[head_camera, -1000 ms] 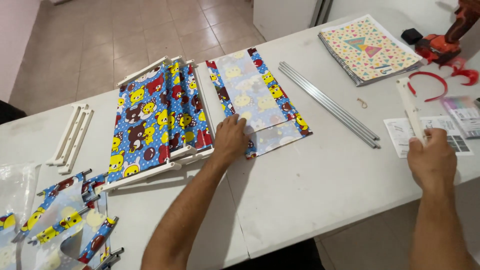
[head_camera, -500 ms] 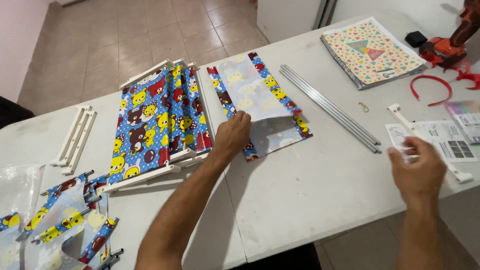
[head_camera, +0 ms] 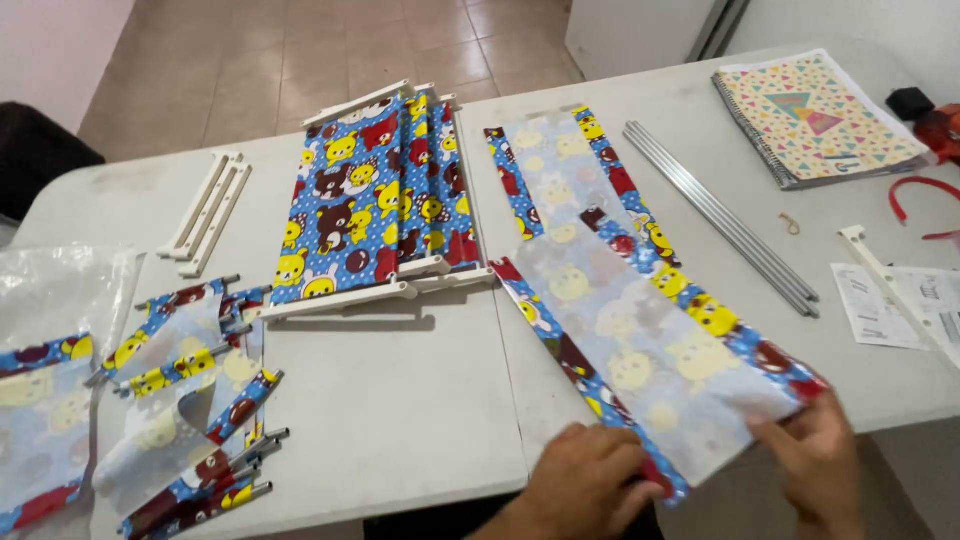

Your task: Assembling a multi-tiered fabric organizer by inserting rods into sleeves and attaching plastic connectors.

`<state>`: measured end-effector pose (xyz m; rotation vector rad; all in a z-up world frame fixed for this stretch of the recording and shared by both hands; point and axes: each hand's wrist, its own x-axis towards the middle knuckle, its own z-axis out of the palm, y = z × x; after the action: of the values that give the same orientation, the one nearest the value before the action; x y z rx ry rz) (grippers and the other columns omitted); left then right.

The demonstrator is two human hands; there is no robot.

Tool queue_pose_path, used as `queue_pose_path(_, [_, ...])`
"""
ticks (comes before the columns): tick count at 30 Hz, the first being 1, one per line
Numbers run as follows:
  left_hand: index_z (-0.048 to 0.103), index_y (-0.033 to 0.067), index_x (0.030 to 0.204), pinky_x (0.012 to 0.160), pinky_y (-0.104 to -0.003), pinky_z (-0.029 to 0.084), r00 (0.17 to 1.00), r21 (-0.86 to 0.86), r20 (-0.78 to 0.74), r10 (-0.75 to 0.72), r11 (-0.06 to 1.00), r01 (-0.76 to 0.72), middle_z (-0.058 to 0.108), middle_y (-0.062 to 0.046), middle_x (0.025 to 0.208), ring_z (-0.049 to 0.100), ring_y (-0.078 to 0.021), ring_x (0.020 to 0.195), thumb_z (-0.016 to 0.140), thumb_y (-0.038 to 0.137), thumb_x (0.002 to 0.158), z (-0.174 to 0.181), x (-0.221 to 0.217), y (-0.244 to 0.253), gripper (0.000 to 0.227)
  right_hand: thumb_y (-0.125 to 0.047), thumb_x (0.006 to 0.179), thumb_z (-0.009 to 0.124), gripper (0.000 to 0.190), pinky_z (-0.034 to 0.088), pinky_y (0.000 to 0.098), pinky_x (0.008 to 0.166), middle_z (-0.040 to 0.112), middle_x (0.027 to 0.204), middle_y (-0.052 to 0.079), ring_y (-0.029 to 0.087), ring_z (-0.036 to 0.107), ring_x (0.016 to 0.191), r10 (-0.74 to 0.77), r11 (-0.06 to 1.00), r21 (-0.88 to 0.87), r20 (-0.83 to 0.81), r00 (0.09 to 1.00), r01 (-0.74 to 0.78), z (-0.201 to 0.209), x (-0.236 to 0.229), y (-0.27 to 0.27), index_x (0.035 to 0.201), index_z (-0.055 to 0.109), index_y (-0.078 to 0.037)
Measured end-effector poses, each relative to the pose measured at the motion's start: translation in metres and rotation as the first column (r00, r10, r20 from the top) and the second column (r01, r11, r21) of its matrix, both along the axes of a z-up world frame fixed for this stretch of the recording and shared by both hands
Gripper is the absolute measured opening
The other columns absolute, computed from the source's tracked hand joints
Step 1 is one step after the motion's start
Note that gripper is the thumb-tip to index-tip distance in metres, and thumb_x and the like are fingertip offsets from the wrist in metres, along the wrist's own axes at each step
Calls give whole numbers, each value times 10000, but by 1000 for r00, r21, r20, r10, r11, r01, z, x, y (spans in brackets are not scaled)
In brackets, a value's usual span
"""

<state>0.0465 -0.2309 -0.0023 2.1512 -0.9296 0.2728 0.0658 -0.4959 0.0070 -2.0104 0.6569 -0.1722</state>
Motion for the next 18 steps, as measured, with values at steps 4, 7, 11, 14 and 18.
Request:
queue_pose_path(4, [660, 78, 1060, 921, -437, 427, 984, 3, 60, 171, 985, -171, 694, -117, 1238, 631, -309, 1114, 714, 270, 907, 4, 9, 53, 252, 72, 866, 733, 282, 497, 332, 931, 721, 1112, 203, 243, 652, 1018, 202, 975, 25, 312, 928, -220, -114, -8, -171, 1147, 717, 97])
queue_pose_path(7, [631, 89, 1266, 1121, -501, 324, 991, 205, 67, 119, 970, -131, 559, -176, 1466, 507, -350, 1344, 713, 315, 816, -17, 4, 60, 510, 219, 804, 504, 1000, 464, 607, 905, 543, 1197, 356, 490, 547, 1036, 195, 958, 156, 263, 945, -241, -150, 3, -245, 1772, 357, 11])
queue_pose_path(11, [513, 94, 1443, 1196, -701, 112, 999, 345, -32, -20, 938, 30, 466, -176, 1559, 371, -381, 1474, 756, 432, 755, -38, -13, 51, 805, 152, 1007, 589, 365, 469, 599, 931, 675, 1159, 377, 493, 606, 1094, 92, 995, -20, -145, 985, -96, -42, 71, -135, 1367, 613, 98])
queue_pose_path(14, [552, 72, 1385, 1169, -723, 119, 997, 363, 60, 55, 929, -73, 542, -130, 1410, 463, -328, 1342, 842, 288, 696, -49, -27, 62, 779, 154, 1046, 519, 601, 450, 687, 923, 582, 1302, 382, 524, 546, 1146, 0, 995, 103, -146, 989, 15, 63, 33, -5, 1600, 389, -40])
queue_pose_path(18, [650, 125, 1015, 1121, -500, 309, 910, 141, 287, 299, 927, -349, 625, -14, 928, 601, -216, 818, 589, 82, 971, -36, -48, 92, 87, 52, 926, 695, 817, 453, 451, 752, 662, 1048, 244, 306, 555, 910, 258, 966, 33, -42, 965, -257, -1, 79, -47, 1679, 407, -77])
